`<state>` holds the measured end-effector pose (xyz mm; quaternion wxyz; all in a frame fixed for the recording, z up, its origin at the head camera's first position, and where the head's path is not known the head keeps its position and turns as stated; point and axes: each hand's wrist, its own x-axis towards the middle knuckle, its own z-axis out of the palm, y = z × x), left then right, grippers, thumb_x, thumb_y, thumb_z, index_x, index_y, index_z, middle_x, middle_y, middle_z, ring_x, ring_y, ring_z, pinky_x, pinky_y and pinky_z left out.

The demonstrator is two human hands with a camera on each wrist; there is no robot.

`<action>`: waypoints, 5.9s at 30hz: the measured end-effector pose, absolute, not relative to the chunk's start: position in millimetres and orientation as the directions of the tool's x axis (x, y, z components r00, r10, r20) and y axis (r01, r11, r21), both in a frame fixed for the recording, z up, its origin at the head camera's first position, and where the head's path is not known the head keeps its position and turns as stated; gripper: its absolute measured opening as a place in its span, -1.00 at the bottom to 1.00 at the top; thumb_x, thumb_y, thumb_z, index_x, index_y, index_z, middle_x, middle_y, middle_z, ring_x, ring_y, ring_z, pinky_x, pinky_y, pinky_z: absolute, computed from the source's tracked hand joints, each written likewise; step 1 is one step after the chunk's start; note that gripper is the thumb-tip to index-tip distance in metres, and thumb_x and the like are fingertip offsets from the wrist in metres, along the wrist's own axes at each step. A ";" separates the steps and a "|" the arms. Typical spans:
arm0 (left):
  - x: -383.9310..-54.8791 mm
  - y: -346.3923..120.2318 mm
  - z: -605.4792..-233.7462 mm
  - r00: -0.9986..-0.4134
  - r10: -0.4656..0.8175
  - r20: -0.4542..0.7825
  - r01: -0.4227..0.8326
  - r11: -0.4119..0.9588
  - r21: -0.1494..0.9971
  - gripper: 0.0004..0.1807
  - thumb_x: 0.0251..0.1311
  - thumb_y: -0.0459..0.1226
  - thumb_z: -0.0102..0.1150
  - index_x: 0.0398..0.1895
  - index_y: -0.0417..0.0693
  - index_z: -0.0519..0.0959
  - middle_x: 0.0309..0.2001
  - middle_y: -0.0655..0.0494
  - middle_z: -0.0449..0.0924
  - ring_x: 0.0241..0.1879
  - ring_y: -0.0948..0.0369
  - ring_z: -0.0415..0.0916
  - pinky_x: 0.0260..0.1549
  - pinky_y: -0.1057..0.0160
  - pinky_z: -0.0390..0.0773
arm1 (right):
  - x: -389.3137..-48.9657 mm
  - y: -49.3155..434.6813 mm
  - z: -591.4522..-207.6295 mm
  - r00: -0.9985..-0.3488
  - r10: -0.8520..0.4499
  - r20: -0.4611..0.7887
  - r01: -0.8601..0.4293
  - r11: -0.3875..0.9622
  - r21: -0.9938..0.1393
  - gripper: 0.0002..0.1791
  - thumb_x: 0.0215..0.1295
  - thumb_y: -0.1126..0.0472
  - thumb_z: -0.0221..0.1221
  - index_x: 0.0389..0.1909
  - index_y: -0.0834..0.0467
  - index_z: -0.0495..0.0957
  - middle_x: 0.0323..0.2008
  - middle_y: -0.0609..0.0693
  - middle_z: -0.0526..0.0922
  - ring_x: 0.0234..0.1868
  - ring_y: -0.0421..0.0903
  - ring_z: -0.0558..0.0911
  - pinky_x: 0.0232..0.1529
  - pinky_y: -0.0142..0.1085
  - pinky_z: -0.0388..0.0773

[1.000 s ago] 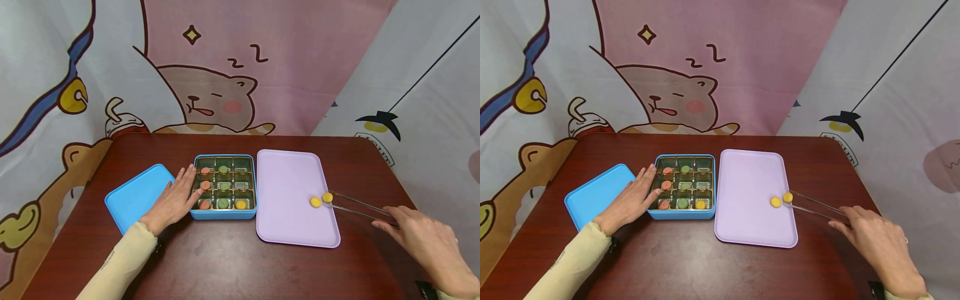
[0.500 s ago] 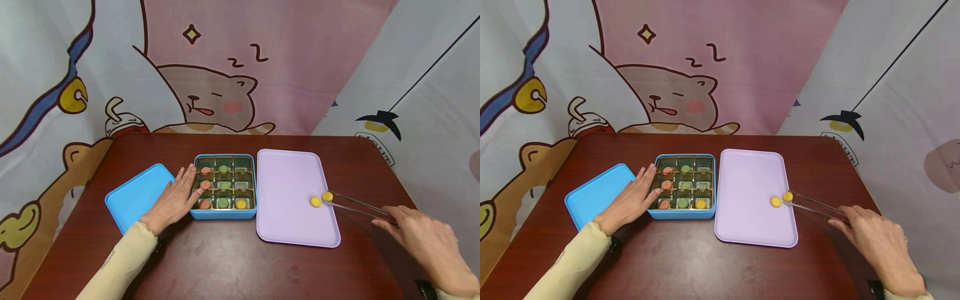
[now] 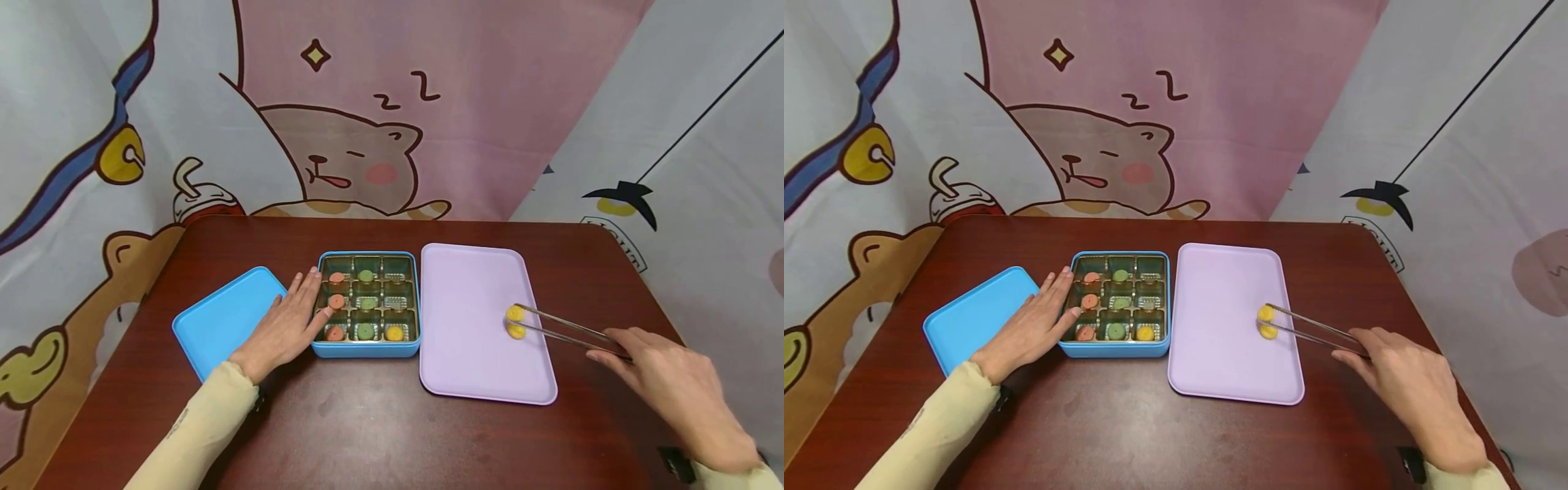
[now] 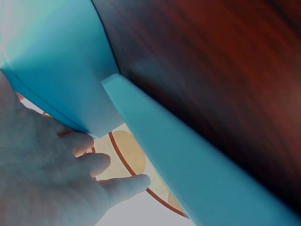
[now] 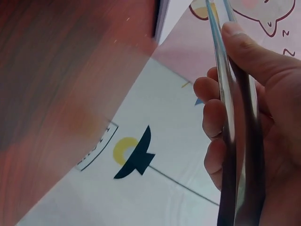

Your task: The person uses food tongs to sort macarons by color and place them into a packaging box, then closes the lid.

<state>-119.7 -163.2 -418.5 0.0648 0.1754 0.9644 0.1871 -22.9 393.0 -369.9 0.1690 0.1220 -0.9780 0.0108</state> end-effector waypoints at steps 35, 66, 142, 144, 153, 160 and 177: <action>-119.8 -162.8 -418.5 -0.929 0.365 -0.059 0.316 0.867 0.384 -0.16 0.63 0.16 -0.29 0.69 -0.16 -0.17 0.69 -0.06 -0.27 0.64 -0.11 -0.30 0.41 -0.43 0.01 | -64.2 317.5 -370.2 -0.825 -0.390 0.410 -0.454 0.889 -0.068 -0.39 0.29 -0.37 0.27 -0.17 0.14 0.74 -0.45 -0.12 0.67 -0.57 -0.30 0.44 -0.67 -0.37 0.34; -119.3 -163.3 -417.4 -0.932 0.358 -0.061 0.309 0.868 0.388 -0.16 0.63 0.15 -0.27 0.69 -0.15 -0.18 0.69 -0.06 -0.26 0.64 -0.11 -0.28 0.40 -0.44 0.02 | -100.1 259.7 -356.9 -0.779 -0.499 0.379 -0.555 0.831 -0.046 -0.59 0.12 -0.11 0.50 -0.20 0.12 0.75 -0.47 -0.12 0.67 -0.59 -0.21 0.52 -0.69 -0.27 0.40; -119.0 -161.8 -416.5 -0.932 0.357 -0.063 0.306 0.868 0.390 -0.18 0.64 0.10 -0.23 0.68 -0.19 -0.15 0.68 -0.08 -0.25 0.64 -0.15 -0.27 0.39 -0.44 0.05 | -56.5 305.1 -370.2 -0.846 -0.291 0.447 -0.395 0.905 -0.159 -0.50 -0.06 -0.02 0.61 -0.11 0.11 0.71 -0.46 -0.19 0.61 -0.52 -0.28 0.50 -0.65 -0.29 0.39; -118.8 -161.7 -416.5 -0.932 0.357 -0.064 0.306 0.868 0.392 -0.18 0.64 0.11 -0.24 0.68 -0.18 -0.15 0.68 -0.08 -0.25 0.64 -0.15 -0.27 0.39 -0.44 0.04 | -53.8 312.0 -371.5 -0.863 -0.274 0.425 -0.376 0.910 -0.177 -0.46 -0.06 0.00 0.61 -0.05 0.12 0.71 -0.43 -0.18 0.66 -0.49 -0.26 0.55 -0.62 -0.26 0.42; -118.7 -161.9 -416.8 -0.932 0.357 -0.062 0.304 0.864 0.401 -0.17 0.63 0.11 -0.22 0.69 -0.17 -0.16 0.69 -0.08 -0.26 0.64 -0.15 -0.28 0.39 -0.45 0.04 | -49.0 345.5 -379.6 -0.904 -0.276 0.327 -0.355 0.911 -0.212 -0.47 0.00 0.04 0.60 0.02 0.03 0.69 -0.32 -0.21 0.72 -0.38 -0.25 0.66 -0.42 -0.14 0.62; -118.4 -163.2 -417.6 -0.929 0.364 -0.064 0.311 0.863 0.399 -0.16 0.63 0.13 -0.26 0.68 -0.20 -0.15 0.68 -0.09 -0.26 0.64 -0.16 -0.29 0.39 -0.44 0.03 | -45.6 369.5 -380.5 -0.934 -0.259 0.248 -0.308 0.933 -0.185 -0.41 0.06 0.00 0.57 0.10 0.10 0.65 -0.19 0.02 0.72 -0.37 -0.09 0.68 -0.52 -0.16 0.53; -118.4 -163.9 -417.1 -0.927 0.371 -0.062 0.316 0.858 0.405 -0.16 0.64 0.13 -0.27 0.68 -0.21 -0.15 0.68 -0.10 -0.27 0.64 -0.17 -0.28 0.39 -0.45 0.02 | -39.8 401.6 -390.8 -0.964 -0.210 0.164 -0.235 0.960 -0.152 -0.43 0.05 -0.05 0.56 0.00 0.18 0.67 -0.20 0.12 0.69 -0.39 -0.03 0.60 -0.44 0.01 0.59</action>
